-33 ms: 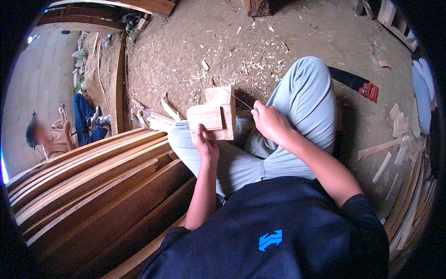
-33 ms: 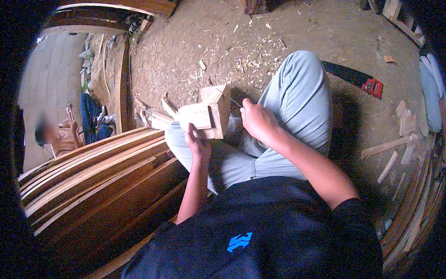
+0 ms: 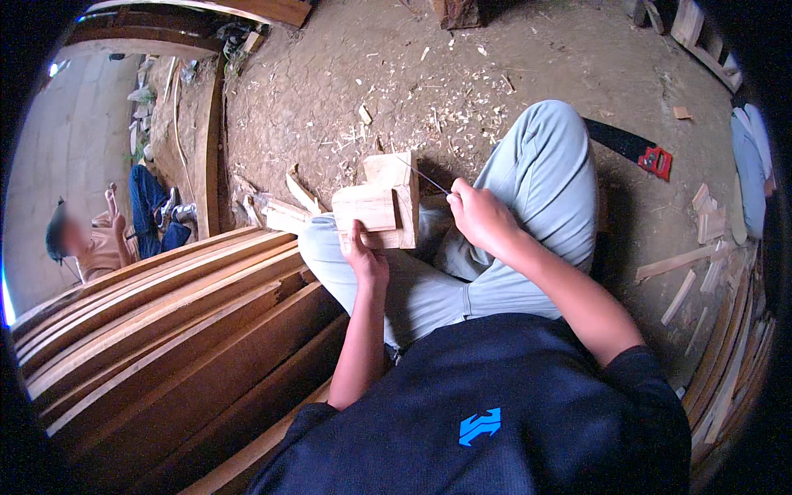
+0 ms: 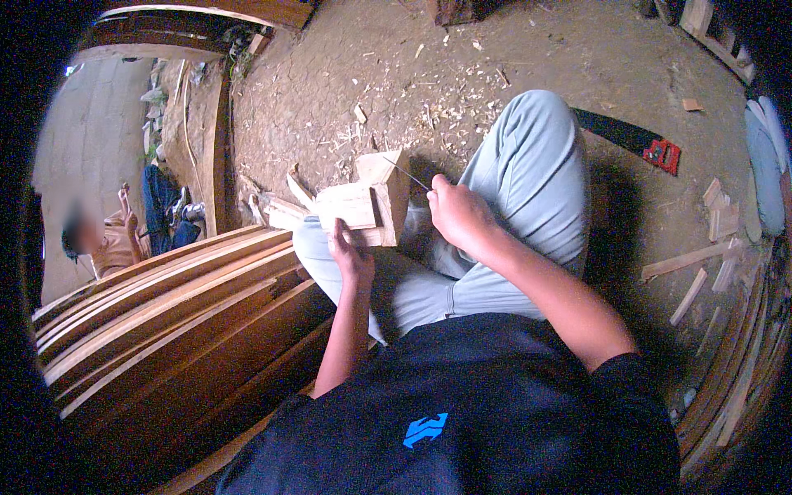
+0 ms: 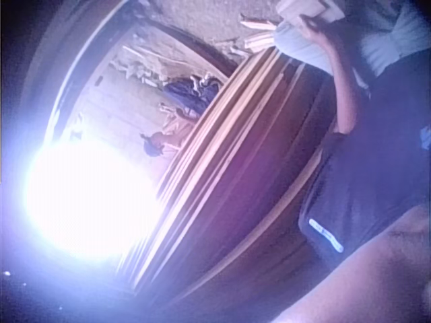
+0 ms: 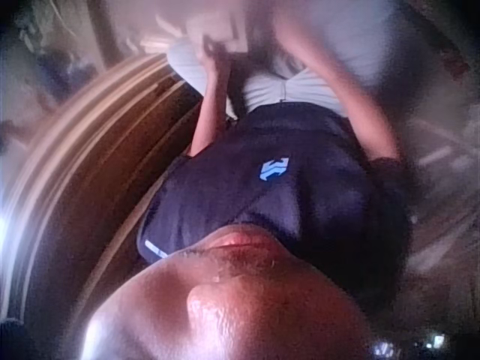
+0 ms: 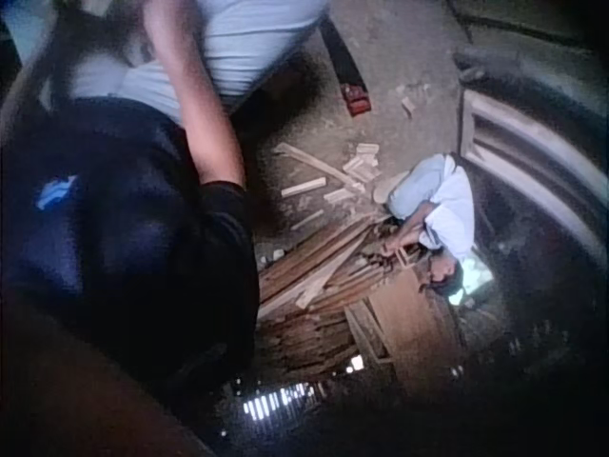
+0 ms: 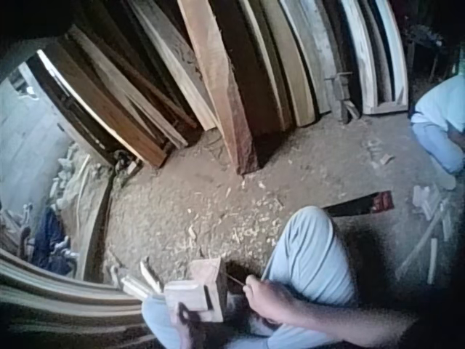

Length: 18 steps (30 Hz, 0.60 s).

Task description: The person sits cross-legged on the floor and carves a small wooden block using a knife. They hold the wood in their left hand and use the knife in their right hand to shave and shape the block. The person occasionally rotates the wood to work on different sides.

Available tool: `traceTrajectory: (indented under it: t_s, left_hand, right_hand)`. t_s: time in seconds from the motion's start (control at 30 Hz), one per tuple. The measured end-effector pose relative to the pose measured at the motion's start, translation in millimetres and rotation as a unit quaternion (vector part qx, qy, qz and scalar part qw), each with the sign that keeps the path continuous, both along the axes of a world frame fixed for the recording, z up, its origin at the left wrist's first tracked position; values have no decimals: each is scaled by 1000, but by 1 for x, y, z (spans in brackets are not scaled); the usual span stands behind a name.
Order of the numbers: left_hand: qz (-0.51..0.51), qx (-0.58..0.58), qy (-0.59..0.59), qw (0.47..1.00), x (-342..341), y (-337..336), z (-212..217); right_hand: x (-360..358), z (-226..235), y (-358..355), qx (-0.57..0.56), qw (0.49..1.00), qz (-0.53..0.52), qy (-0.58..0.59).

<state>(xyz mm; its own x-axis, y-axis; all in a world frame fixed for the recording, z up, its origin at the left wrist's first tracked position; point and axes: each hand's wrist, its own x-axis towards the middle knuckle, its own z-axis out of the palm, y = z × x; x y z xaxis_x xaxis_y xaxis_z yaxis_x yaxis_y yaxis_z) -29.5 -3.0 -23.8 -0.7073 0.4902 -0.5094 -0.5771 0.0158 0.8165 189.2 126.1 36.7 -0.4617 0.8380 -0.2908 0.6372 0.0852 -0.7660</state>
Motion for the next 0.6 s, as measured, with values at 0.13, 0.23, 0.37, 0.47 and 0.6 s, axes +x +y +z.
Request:
traceTrajectory:
  t_s: [0.13,0.23,0.37,0.47,0.6]
  left_hand:
    - [8,-1,7,1000,6,3,7]
    - [13,14,0,1000,6,2,7]
    - [20,23,8,1000,8,3,9]
    - [-3,33,3,999,-3,-5,-11]
    - [18,26,-22,999,1,-4,-6]
  right_hand:
    - [8,11,-4,3,994,-19,107]
    - [20,27,-5,-18,994,-4,107]
    - [38,51,1,-38,994,-2,103]
    - [45,61,2,-11,993,-17,112]
    - [47,70,9,-13,993,-32,114]
